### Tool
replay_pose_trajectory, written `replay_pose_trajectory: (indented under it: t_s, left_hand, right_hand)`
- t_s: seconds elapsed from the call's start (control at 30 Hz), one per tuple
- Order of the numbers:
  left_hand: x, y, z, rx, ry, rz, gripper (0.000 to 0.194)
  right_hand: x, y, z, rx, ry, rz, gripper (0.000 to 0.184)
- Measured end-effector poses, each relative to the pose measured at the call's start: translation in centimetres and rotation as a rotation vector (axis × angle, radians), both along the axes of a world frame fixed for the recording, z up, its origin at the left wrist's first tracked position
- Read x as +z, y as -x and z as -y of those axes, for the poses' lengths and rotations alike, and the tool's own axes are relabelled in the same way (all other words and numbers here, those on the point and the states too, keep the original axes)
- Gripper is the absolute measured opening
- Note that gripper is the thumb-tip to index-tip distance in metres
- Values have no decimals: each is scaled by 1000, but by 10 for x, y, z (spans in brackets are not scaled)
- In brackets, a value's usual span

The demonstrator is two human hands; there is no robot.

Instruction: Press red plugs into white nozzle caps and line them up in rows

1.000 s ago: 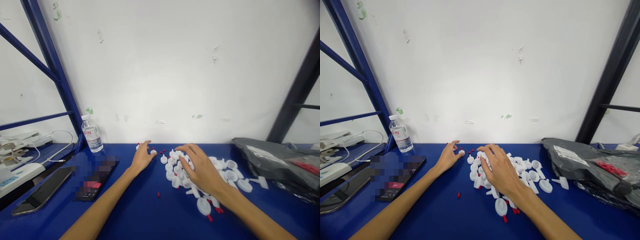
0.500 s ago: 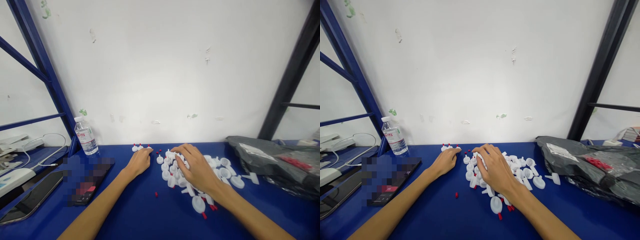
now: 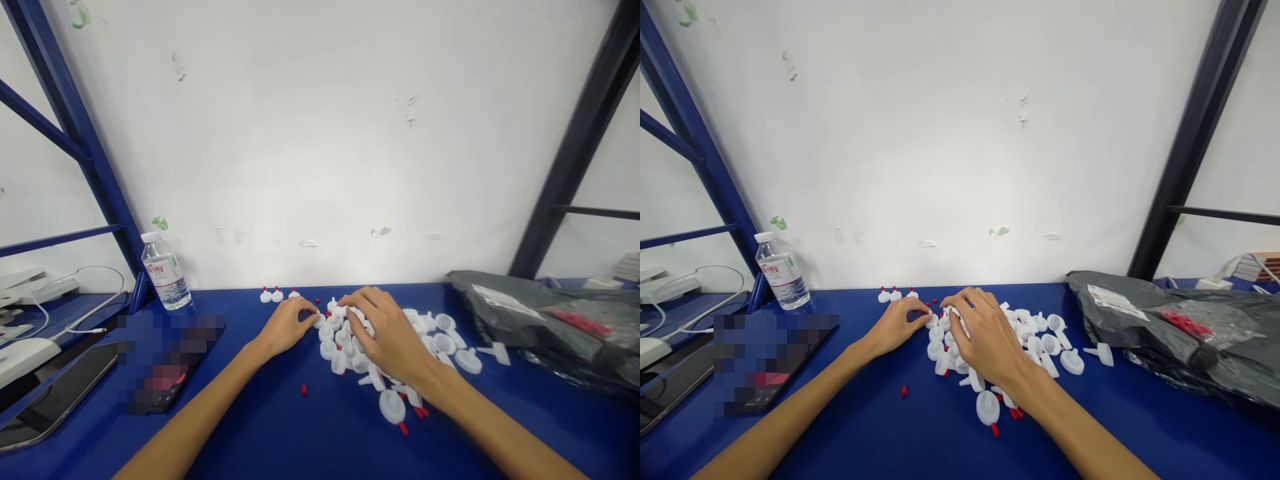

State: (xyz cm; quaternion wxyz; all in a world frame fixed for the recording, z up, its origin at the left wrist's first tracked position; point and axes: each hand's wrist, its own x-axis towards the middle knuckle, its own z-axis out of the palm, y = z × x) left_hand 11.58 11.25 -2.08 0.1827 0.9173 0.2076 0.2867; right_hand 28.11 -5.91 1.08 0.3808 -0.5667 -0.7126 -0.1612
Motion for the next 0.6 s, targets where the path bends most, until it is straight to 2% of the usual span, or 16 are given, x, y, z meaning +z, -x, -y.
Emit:
replay_pose_trajectory:
  t_s: [0.13, 0.3, 0.37, 0.43, 0.5, 0.57, 0.6]
  left_hand:
    - [10, -3, 9, 19, 126, 106, 30]
    - [18, -15, 38, -125, 608, 307, 35]
    - [19, -18, 45, -183, 657, 306, 38]
    - [18, -18, 43, -186, 584, 269, 42]
    - [15, -13, 32, -82, 337, 154, 44]
    - [9, -4, 16, 63, 17, -11, 43]
    - [6, 0, 7, 104, -70, -67, 40]
  right_hand:
    - [-1, 2, 0, -37, 51, 3, 25]
    - [-8, 5, -3, -89, 71, 22, 41]
    - [-9, 4, -5, -103, 47, 6, 34]
    - [-9, 2, -5, -127, 5, -14, 27]
    - [-7, 1, -5, -148, -26, -28, 27]
    - [-4, 0, -4, -157, -34, -42, 27]
    - [-4, 1, -4, -155, -33, -47, 26]
